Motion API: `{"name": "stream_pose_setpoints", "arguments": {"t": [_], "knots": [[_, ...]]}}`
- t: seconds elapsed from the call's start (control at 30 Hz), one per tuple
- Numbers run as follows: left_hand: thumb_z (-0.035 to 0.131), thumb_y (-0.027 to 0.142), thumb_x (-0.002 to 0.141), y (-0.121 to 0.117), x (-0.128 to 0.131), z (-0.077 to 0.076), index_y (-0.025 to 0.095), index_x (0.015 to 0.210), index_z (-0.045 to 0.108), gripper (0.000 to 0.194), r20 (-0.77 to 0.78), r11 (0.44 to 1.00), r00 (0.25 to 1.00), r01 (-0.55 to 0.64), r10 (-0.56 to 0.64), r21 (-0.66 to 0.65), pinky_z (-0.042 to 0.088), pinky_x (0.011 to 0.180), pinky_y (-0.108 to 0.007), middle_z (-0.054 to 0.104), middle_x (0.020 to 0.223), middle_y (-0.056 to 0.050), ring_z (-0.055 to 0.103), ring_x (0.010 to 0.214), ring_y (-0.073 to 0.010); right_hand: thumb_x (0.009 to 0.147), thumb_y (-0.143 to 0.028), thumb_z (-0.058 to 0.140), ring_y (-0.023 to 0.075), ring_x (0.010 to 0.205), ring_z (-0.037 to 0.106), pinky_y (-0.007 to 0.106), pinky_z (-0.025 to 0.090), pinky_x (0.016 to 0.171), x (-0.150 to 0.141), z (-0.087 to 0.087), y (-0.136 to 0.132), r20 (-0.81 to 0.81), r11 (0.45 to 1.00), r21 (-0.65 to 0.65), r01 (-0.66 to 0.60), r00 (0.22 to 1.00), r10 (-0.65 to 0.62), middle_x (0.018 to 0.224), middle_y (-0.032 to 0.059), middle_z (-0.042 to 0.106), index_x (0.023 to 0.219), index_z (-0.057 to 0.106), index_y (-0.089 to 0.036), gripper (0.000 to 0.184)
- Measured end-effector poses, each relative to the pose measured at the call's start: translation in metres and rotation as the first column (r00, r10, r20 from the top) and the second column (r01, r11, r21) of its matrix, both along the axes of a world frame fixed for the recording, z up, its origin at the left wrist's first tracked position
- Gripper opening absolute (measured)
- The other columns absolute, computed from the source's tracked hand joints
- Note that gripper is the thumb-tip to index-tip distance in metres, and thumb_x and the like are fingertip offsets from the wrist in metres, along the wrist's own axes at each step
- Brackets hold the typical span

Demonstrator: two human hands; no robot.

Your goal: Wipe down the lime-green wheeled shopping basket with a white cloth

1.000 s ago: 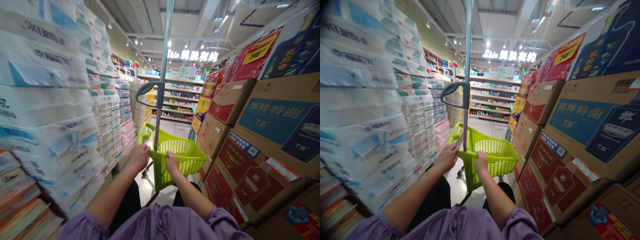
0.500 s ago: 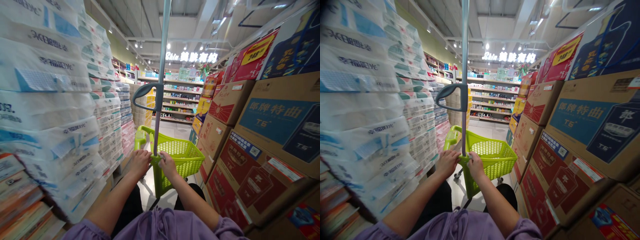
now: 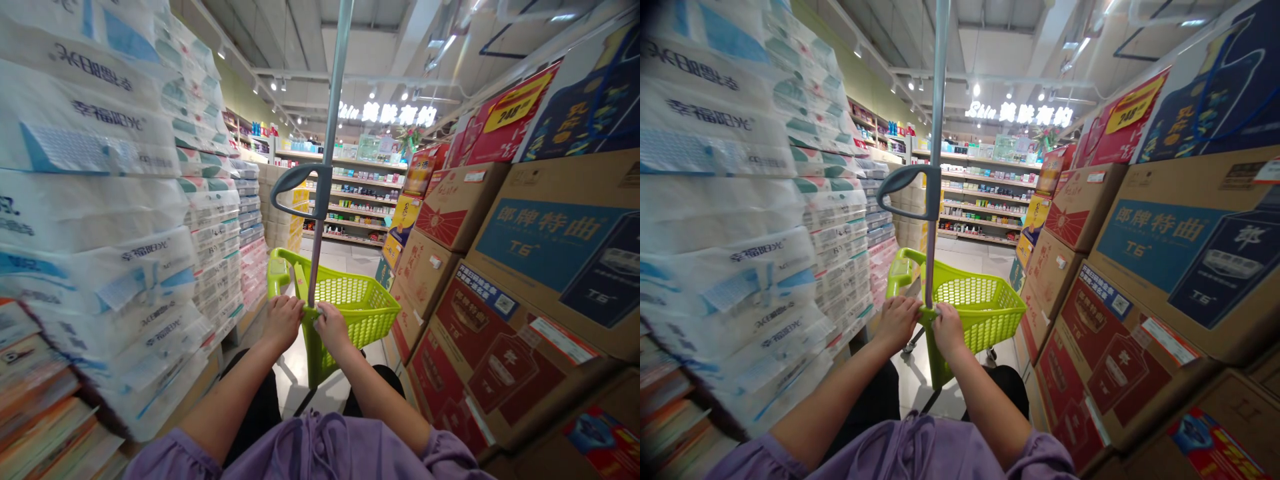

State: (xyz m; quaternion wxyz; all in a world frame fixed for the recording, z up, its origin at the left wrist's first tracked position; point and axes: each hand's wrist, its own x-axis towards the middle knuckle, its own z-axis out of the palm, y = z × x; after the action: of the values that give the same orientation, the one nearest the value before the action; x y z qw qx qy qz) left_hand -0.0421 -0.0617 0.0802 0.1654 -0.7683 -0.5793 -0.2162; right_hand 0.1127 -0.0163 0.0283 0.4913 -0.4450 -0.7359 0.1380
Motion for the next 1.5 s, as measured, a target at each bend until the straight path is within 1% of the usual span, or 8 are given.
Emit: {"name": "stream_pose_setpoints", "arguments": {"t": [0.17,0.43,0.73,0.97,1.13,1.33,1.43,1.5], "knots": [[0.043,0.024,0.092,-0.001,0.0,0.0,0.023,0.108,0.06,0.023,-0.021,1.0,1.0,-0.01,0.01,0.002,0.03,0.096,-0.044,0.064,0.102,-0.007,0.05,0.102,-0.0258,0.079,-0.006,0.044,0.0203,0.11,0.058,0.036,0.044,0.103,-0.003,0.007,-0.007,0.031,0.998,0.046,-0.047,0.998,0.046,0.114,0.0086,0.066,0.114,0.066,-0.018,0.043],[0.042,0.021,0.093,-0.006,0.007,-0.002,0.022,0.105,0.06,0.022,-0.037,0.999,0.999,-0.038,0.039,0.024,0.03,0.096,-0.044,0.064,0.101,-0.007,0.05,0.1,-0.0268,0.078,-0.003,0.042,0.0209,0.113,0.056,0.039,0.042,0.105,0.014,-0.013,0.005,0.063,0.997,0.078,0.019,0.998,-0.024,0.114,0.0105,0.065,0.113,0.066,-0.017,0.044],[0.043,0.022,0.091,-0.005,0.016,0.0,0.021,0.104,0.061,0.023,-0.029,0.998,0.998,-0.063,0.064,0.032,0.031,0.095,-0.045,0.064,0.099,-0.009,0.051,0.099,-0.0276,0.069,0.003,0.046,0.0213,0.116,0.056,0.041,0.041,0.107,0.016,-0.021,0.019,0.081,0.999,0.048,0.018,0.996,-0.022,0.12,0.0092,0.064,0.115,0.066,-0.019,0.055],[0.044,0.03,0.091,-0.011,0.03,0.002,0.018,0.125,0.053,0.037,-0.023,0.999,0.999,-0.028,0.028,0.04,0.033,0.092,-0.044,0.064,0.104,-0.011,0.052,0.099,-0.0282,0.068,0.003,0.045,0.0227,0.118,0.056,0.044,0.041,0.107,0.022,-0.023,0.028,0.045,0.999,0.018,0.044,0.998,-0.045,0.12,0.0091,0.065,0.112,0.068,-0.019,0.054],[0.048,0.028,0.089,-0.011,0.047,0.005,0.014,0.133,0.045,0.047,-0.013,0.999,0.999,0.052,-0.052,0.005,0.034,0.092,-0.046,0.063,0.114,-0.014,0.054,0.101,-0.0297,0.065,0.003,0.04,0.0193,0.111,0.06,0.037,0.043,0.104,0.034,-0.015,0.037,0.042,0.997,-0.001,0.081,0.996,-0.081,0.114,0.0079,0.068,0.105,0.07,-0.018,0.054],[0.051,0.03,0.089,-0.015,0.071,0.008,0.019,0.139,0.038,0.053,0.059,0.971,0.971,0.235,-0.233,-0.035,0.036,0.098,-0.045,0.06,0.128,-0.012,0.052,0.116,-0.029,0.066,-0.002,0.043,0.0202,0.099,0.065,0.033,0.049,0.092,0.056,0.001,0.045,0.053,0.991,-0.069,0.116,0.992,-0.112,0.102,0.0068,0.072,0.099,0.072,-0.016,0.046],[0.046,0.031,0.092,-0.009,0.067,0.008,0.02,0.142,0.034,0.053,0.076,0.923,0.92,0.386,-0.384,-0.005,0.036,0.103,-0.039,0.055,0.136,-0.011,0.048,0.126,-0.023,0.072,-0.009,0.048,0.0202,0.082,0.067,0.029,0.052,0.076,0.07,0.011,0.038,0.07,0.984,-0.12,0.133,0.99,-0.125,0.088,0.0051,0.074,0.095,0.074,-0.019,0.036],[0.04,0.032,0.096,0.0,0.055,0.007,0.018,0.142,0.035,0.049,0.07,0.916,0.913,0.4,-0.401,0.033,0.034,0.108,-0.038,0.05,0.142,-0.011,0.043,0.133,-0.0215,0.074,-0.012,0.05,0.0191,0.075,0.067,0.026,0.051,0.069,0.079,0.022,0.028,0.084,0.976,-0.152,0.159,0.986,-0.148,0.083,0.0043,0.074,0.093,0.074,-0.02,0.033]]}}
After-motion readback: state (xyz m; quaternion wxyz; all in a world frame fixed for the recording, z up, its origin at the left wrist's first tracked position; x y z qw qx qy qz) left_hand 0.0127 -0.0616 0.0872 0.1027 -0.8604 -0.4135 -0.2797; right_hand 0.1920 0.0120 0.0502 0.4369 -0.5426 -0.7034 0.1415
